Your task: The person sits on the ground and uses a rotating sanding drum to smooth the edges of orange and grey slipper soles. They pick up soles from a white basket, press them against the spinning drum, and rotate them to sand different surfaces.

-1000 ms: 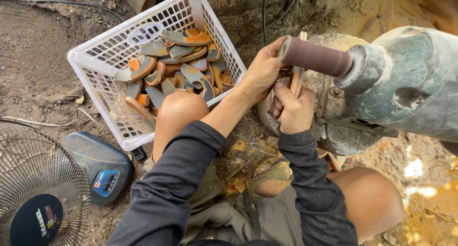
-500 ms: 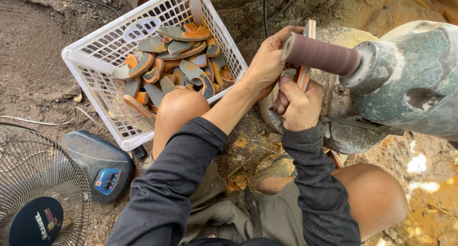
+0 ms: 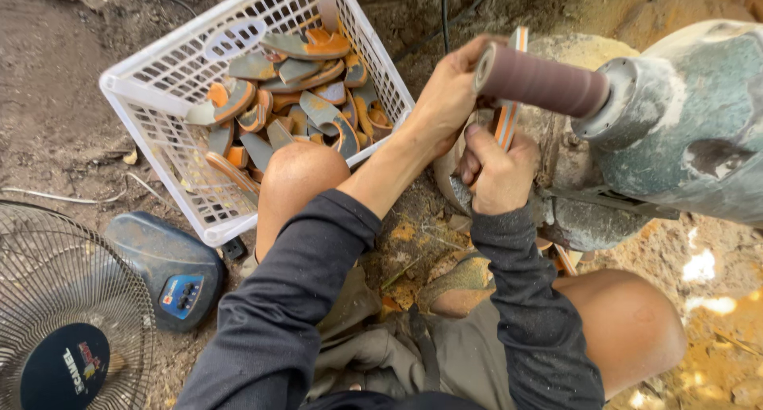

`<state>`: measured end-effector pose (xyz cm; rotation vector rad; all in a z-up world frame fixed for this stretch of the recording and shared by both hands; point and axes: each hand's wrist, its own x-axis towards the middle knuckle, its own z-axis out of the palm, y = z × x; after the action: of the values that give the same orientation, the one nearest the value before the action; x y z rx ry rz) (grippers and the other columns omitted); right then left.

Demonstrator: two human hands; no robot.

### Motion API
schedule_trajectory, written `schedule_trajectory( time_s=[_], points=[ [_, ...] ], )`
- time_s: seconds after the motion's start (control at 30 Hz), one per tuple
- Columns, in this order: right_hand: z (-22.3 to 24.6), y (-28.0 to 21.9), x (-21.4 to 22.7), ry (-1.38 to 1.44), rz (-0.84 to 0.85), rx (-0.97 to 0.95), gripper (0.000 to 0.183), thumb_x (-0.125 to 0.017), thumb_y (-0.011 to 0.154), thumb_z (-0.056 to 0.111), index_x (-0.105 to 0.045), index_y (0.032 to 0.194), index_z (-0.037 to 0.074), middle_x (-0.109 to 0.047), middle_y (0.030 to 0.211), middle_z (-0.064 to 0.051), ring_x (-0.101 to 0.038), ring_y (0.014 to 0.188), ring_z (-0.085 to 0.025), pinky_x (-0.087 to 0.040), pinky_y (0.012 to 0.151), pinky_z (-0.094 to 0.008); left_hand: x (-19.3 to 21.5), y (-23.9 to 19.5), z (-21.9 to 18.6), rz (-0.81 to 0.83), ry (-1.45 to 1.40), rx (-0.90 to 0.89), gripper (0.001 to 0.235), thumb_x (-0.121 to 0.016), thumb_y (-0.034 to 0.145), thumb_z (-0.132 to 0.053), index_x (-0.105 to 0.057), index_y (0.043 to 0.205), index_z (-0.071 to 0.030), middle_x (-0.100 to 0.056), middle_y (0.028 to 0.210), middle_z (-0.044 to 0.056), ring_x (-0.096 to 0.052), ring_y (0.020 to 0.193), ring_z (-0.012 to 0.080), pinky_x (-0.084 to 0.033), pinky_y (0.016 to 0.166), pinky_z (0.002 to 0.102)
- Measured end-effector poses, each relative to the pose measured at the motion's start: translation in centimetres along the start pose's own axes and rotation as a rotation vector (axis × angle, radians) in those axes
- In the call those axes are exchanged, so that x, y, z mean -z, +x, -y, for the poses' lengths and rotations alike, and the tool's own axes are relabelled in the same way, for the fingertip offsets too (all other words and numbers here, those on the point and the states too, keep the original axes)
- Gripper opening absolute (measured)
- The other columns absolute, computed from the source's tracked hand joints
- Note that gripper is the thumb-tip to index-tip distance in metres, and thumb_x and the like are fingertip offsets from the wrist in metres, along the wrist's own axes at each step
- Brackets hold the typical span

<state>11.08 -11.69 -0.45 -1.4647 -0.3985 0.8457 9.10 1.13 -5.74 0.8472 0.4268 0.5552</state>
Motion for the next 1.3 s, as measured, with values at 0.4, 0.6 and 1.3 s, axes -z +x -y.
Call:
schedule_trajectory(
  time_s=[0.4,0.6,1.3],
  points=[
    [-0.8,-2.5,-0.4,0.113,0.078,-0.096,0.016,-0.065,0.093,0.010,-0.062,0.080,0.002,-0.053,0.057,-0.004,-0.047,0.041,-0.013,-0.038,0.039,-0.028,0.5,-4.4,-0.5,0.017,-0.070,0.008,0.027,-0.061,0.107,-0.014,-0.064,0.131,-0.002,-0.071,0.106,0.004,-0.064,0.089,0.0111,-0.057,0.081,0.031],
    [-0.8,-2.9,-1.5,0.017,0.066,-0.031,0.020,-0.062,0.094,0.006,-0.059,0.074,0.001,-0.051,0.055,-0.004,-0.046,0.041,-0.013,-0.037,0.040,-0.028,0.6,-5.2,-1.4,-0.019,-0.143,0.010,0.031,-0.064,0.104,-0.016,-0.063,0.133,-0.004,-0.069,0.107,0.002,-0.063,0.091,0.0096,-0.056,0.078,0.028],
    [-0.1,-0.2,-2.5,-0.032,0.055,0.054,0.025,-0.061,0.092,0.004,-0.054,0.068,0.003,-0.050,0.053,-0.003,-0.045,0.039,-0.013,-0.036,0.038,-0.029,1.4,-2.2,-1.0,-0.025,-0.046,-0.092,0.034,-0.062,0.107,-0.023,-0.066,0.134,-0.003,-0.072,0.111,0.006,-0.064,0.096,0.0137,-0.056,0.082,0.032]
  ],
)
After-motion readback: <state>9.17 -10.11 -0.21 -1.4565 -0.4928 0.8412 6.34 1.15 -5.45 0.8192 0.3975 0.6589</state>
